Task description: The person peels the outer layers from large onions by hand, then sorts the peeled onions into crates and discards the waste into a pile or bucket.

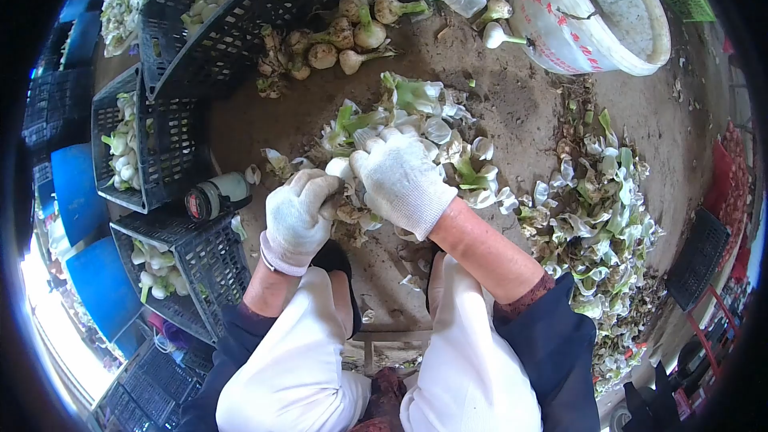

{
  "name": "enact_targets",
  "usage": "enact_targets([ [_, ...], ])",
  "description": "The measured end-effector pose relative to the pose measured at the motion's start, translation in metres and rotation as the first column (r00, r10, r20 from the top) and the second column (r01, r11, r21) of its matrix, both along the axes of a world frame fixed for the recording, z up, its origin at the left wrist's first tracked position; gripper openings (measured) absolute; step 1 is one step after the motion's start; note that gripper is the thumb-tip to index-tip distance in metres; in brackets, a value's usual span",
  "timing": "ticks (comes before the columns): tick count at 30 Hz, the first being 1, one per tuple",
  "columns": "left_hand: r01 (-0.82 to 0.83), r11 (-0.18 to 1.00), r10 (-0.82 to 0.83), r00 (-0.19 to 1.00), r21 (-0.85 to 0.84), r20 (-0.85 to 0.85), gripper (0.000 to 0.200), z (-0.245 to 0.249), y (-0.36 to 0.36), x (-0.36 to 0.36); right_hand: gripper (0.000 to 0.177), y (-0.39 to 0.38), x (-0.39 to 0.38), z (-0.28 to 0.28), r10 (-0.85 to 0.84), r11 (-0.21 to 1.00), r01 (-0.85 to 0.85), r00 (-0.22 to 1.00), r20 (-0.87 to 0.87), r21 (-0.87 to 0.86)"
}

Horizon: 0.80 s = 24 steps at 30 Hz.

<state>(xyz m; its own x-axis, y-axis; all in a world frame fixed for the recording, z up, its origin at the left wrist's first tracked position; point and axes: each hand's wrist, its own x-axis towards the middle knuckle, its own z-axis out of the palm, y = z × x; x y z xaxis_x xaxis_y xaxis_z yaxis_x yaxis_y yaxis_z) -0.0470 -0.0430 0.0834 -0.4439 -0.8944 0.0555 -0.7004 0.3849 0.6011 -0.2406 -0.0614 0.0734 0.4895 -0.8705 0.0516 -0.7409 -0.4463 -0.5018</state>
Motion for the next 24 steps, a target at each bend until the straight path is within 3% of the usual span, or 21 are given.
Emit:
enact_targets([
  [2, 0.017, 0.998, -0.019, 1.0, -0.06, -0.025, 0.019, 0.002, 0.001, 0.005, 0.01, -0.003, 0.003, -0.016, -0.04, 0.997, 0.04, 0.999, 0.004, -0.064],
  [4, -0.089, 0.992, 0.066, 0.968, -0.084, -0.243, 0.018, 0.0, -0.002, 0.014, 0.01, -0.009, -0.007, -0.039, -0.187, 0.978, 0.187, 0.982, -0.003, 0.09],
  [5, -0.09, 0.992, 0.066, 0.97, -0.093, -0.236, 0.018, -0.004, -0.002, 0.018, 0.01, -0.013, -0.013, -0.042, -0.281, 0.912, 0.235, 0.955, 0.097, 0.336],
  [6, -0.334, 0.904, 0.427, 0.75, 0.268, -0.505, 0.015, -0.006, -0.001, 0.022, 0.011, -0.012, -0.022, -0.039, -0.292, 0.892, 0.202, 0.94, 0.174, 0.405],
  [7, -0.389, 0.667, 0.745, 0.365, 0.635, -0.559, 0.013, -0.01, -0.001, 0.029, 0.013, -0.009, -0.028, -0.035, -0.263, 0.909, 0.128, 0.914, 0.31, 0.396],
  [9, -0.223, 0.528, 0.848, 0.093, 0.819, -0.522, 0.012, -0.019, -0.011, 0.055, 0.016, 0.002, -0.032, -0.029, -0.225, 0.899, -0.028, 0.826, 0.516, 0.437],
  [11, -0.098, 0.431, 0.891, -0.115, 0.897, -0.44, 0.012, -0.021, -0.021, 0.068, 0.018, 0.006, -0.037, -0.021, -0.163, 0.815, -0.236, 0.783, 0.6, 0.529],
  [12, -0.103, 0.437, 0.887, -0.112, 0.893, -0.447, 0.012, -0.018, -0.025, 0.075, 0.017, 0.01, -0.034, -0.017, -0.149, 0.823, -0.245, 0.778, 0.61, 0.513],
  [14, 0.045, 0.441, 0.864, -0.292, 0.896, -0.41, 0.015, -0.012, -0.037, 0.092, 0.017, 0.008, -0.032, -0.011, -0.144, 0.783, -0.211, 0.853, 0.501, 0.585],
  [16, 0.222, 0.5, 0.804, -0.477, 0.837, -0.354, 0.016, 0.008, -0.054, 0.129, 0.018, 0.008, -0.044, -0.031, -0.117, 0.837, -0.03, 0.966, 0.232, 0.546],
  [17, 0.12, 0.635, 0.696, -0.518, 0.763, -0.498, 0.016, 0.007, -0.061, 0.165, 0.021, 0.008, -0.058, -0.051, -0.147, 0.891, 0.028, 0.962, 0.23, 0.454],
  [18, 0.214, 0.626, 0.706, -0.563, 0.75, -0.429, 0.019, -0.003, -0.067, 0.164, 0.024, 0.002, -0.069, -0.047, -0.255, 0.898, 0.141, 0.939, 0.231, 0.418],
  [19, 0.09, 0.709, 0.591, -0.616, 0.7, -0.52, 0.023, 0.017, -0.069, 0.199, 0.028, -0.007, -0.083, -0.045, -0.357, 0.891, 0.254, 0.903, 0.237, 0.376],
  [20, -0.064, 0.772, 0.453, -0.643, 0.632, -0.618, 0.026, 0.045, -0.069, 0.233, 0.036, -0.019, -0.108, -0.076, -0.474, 0.781, 0.427, 0.88, -0.011, 0.455],
  [21, -0.057, 0.776, 0.454, -0.642, 0.628, -0.619, 0.026, 0.049, -0.072, 0.22, 0.038, -0.034, -0.118, -0.066, -0.547, 0.801, 0.548, 0.834, -0.077, 0.239],
  [23, -0.213, 0.717, 0.602, -0.291, 0.664, -0.744, 0.036, 0.058, -0.07, 0.179, 0.04, -0.071, -0.145, -0.09, -0.735, 0.655, 0.742, 0.669, -0.112, 0.143],
  [24, -0.34, 0.679, 0.68, -0.045, 0.651, -0.732, 0.038, 0.034, -0.066, 0.171, 0.041, -0.09, -0.156, -0.104, -0.759, 0.627, 0.775, 0.631, -0.158, 0.078],
])
